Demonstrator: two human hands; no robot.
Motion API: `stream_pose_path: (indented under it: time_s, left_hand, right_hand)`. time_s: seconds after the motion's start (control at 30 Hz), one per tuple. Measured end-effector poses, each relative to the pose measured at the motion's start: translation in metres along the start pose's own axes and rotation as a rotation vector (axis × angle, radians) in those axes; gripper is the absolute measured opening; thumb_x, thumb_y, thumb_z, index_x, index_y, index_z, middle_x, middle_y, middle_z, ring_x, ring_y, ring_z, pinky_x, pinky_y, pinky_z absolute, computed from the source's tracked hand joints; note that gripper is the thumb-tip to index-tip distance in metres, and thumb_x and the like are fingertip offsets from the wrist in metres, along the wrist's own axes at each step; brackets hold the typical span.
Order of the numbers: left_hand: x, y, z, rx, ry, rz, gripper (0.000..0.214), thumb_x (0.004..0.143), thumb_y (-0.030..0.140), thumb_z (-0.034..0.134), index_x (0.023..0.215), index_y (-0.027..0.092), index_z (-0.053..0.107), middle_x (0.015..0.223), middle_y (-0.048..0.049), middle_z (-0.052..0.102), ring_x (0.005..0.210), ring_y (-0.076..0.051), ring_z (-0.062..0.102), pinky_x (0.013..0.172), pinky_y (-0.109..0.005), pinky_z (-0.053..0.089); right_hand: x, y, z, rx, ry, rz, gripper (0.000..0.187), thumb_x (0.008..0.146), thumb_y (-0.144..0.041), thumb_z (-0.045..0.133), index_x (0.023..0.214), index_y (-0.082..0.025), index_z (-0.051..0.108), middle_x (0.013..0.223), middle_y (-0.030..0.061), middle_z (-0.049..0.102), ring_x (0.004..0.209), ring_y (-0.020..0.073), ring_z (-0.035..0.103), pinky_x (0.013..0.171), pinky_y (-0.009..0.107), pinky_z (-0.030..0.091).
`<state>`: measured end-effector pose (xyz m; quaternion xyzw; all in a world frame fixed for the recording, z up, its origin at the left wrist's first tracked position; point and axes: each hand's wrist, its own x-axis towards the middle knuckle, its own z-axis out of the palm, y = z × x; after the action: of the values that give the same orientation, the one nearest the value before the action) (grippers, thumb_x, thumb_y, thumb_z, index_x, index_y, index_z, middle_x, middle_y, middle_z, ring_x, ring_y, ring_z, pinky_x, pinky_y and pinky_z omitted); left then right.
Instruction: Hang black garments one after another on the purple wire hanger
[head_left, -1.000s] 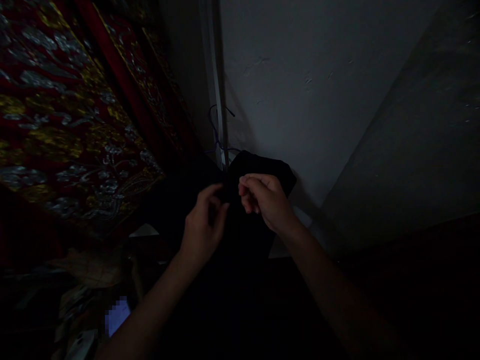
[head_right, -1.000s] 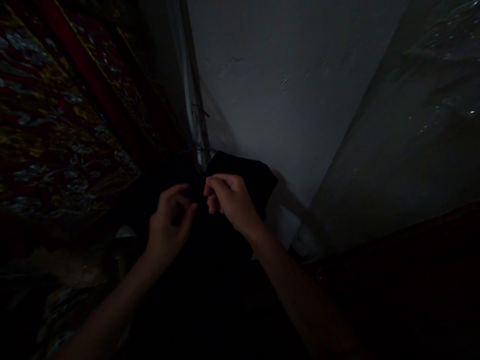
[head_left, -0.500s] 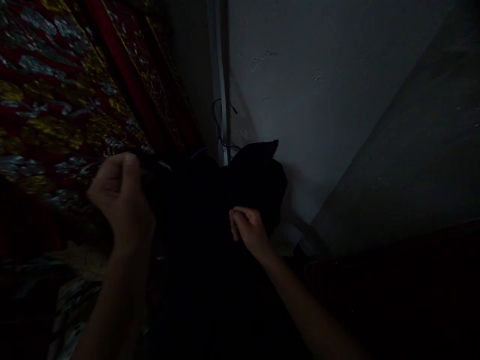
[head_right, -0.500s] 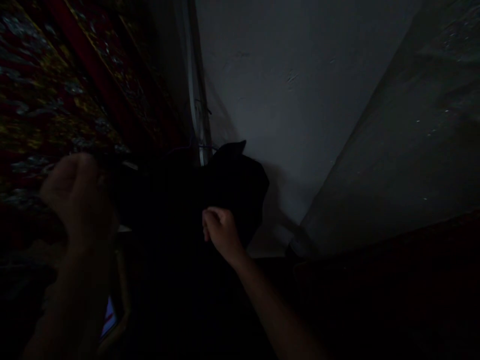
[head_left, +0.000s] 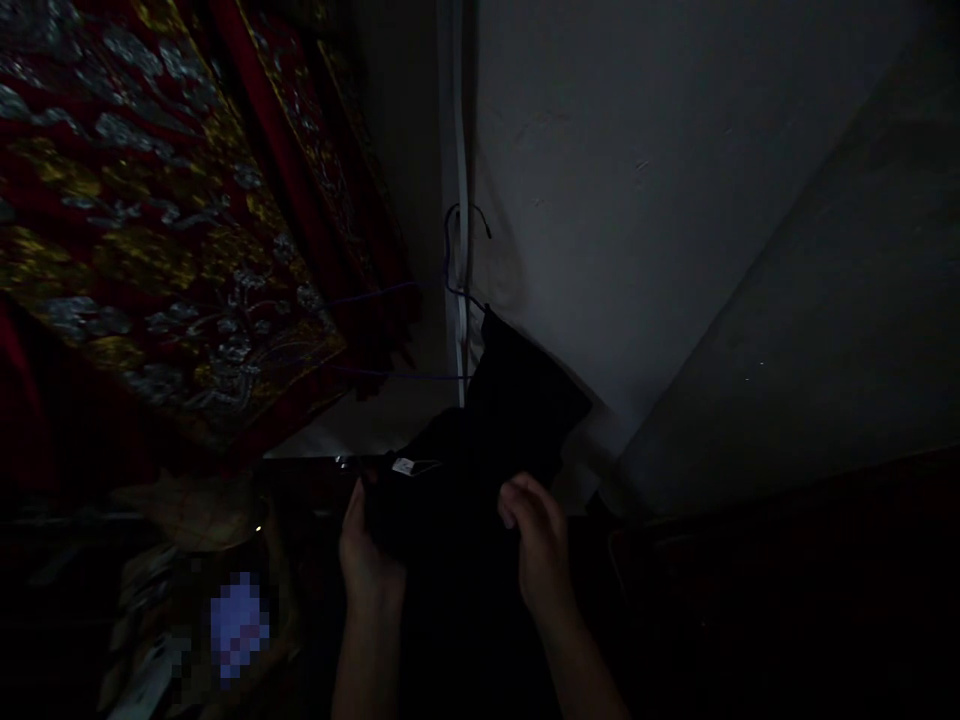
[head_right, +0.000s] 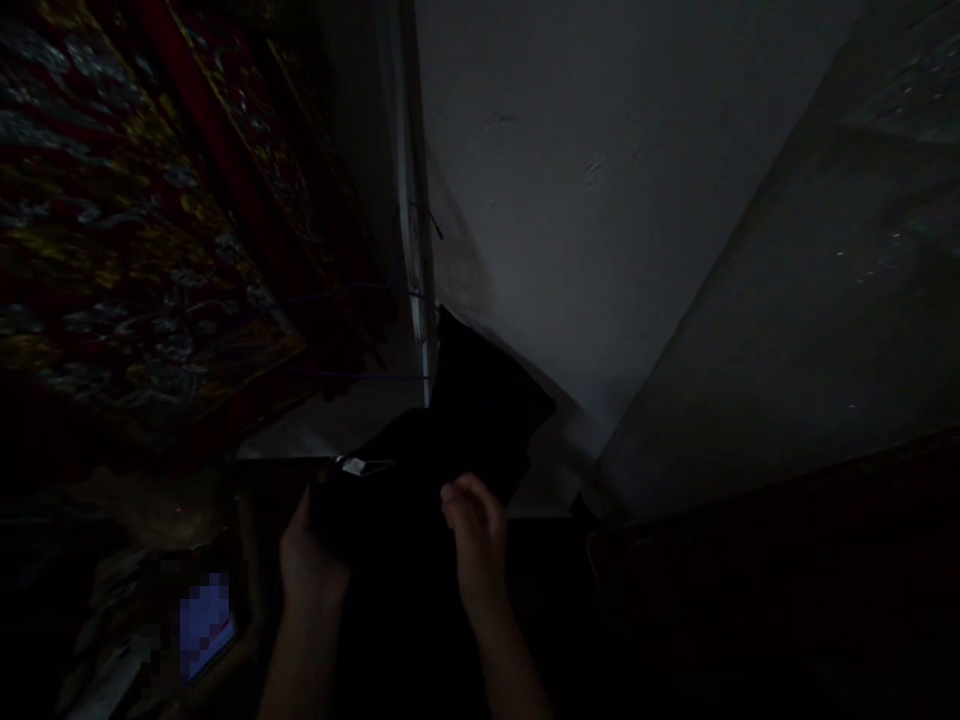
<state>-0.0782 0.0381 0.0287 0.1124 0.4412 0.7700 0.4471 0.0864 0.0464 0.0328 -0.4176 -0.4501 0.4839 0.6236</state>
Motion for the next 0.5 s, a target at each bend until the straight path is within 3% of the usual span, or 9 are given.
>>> stream_pose_path:
  time_s: [0.07,0.17,0.23,0.3,0.37,0.43,0.5]
  left_hand:
    - [-0.018,-0.002,0.013,0.016,-0.102,0.044,0.026,0.078,0.045,0.074,0.09,0.022,0.071,0.087,-0.001,0.071,0.082,-0.018,0.067,0.078,-0.03,0.053]
    - [-0.039,0.005,0.031,0.306,-0.32,0.318,0.028,0.085,0.049,0.071,0.09,0.022,0.073,0.094,-0.0039,0.068,0.093,-0.02,0.064,0.083,-0.029,0.051]
    - [-0.044,0.011,0.04,0.53,-0.441,0.506,0.025,0.09,0.046,0.067,0.086,0.022,0.074,0.095,-0.0045,0.064,0.095,-0.021,0.061,0.086,-0.029,0.049]
    - [-0.043,0.014,0.046,0.655,-0.58,0.585,0.024,0.094,0.043,0.062,0.088,0.022,0.072,0.098,-0.0048,0.061,0.099,-0.021,0.059,0.09,-0.03,0.048]
    - [-0.036,0.012,0.046,0.686,-0.745,0.502,0.028,0.099,0.047,0.052,0.103,0.024,0.067,0.107,-0.0061,0.062,0.108,-0.022,0.059,0.097,-0.033,0.047]
    - [-0.027,0.006,0.038,0.721,-0.922,0.355,0.044,0.102,0.056,0.039,0.123,0.023,0.059,0.121,-0.0097,0.063,0.118,-0.024,0.058,0.104,-0.037,0.045]
    - [-0.016,-0.004,0.025,0.842,-1.089,0.244,0.059,0.1,0.064,0.032,0.135,0.021,0.056,0.13,-0.0136,0.063,0.123,-0.027,0.057,0.108,-0.042,0.045]
  right_hand:
    - [-0.002,-0.006,0.001,-0.011,-0.078,-0.071,0.026,0.08,-0.044,0.074,0.083,-0.021,0.062,0.079,0.0004,0.06,0.08,0.0167,0.059,0.075,0.027,0.048]
    - [-0.014,-0.014,0.01,0.009,-0.316,-0.021,0.049,0.077,-0.039,0.079,0.12,-0.027,0.06,0.118,0.0054,0.066,0.114,0.0237,0.062,0.099,0.034,0.048]
    - [-0.021,-0.016,0.014,-0.024,-0.382,0.038,0.051,0.081,-0.038,0.074,0.129,-0.028,0.058,0.129,0.0063,0.065,0.122,0.0254,0.059,0.106,0.038,0.045]
    - [-0.023,-0.019,0.011,-0.133,-0.392,0.066,0.041,0.087,-0.037,0.065,0.127,-0.025,0.063,0.129,0.0069,0.066,0.123,0.0271,0.058,0.109,0.04,0.043]
    - [-0.016,-0.026,0.001,-0.3,-0.413,0.101,0.034,0.087,-0.035,0.059,0.116,-0.021,0.069,0.118,0.0075,0.071,0.114,0.0286,0.062,0.102,0.041,0.047]
    - [-0.001,-0.039,-0.015,-0.474,-0.474,0.113,0.025,0.082,-0.032,0.059,0.099,-0.018,0.073,0.098,0.0056,0.074,0.094,0.0263,0.066,0.084,0.036,0.053]
    - [0.022,-0.059,-0.031,-0.596,-0.584,0.051,0.015,0.078,-0.027,0.058,0.077,-0.018,0.07,0.075,0.0016,0.069,0.072,0.0203,0.062,0.065,0.028,0.049]
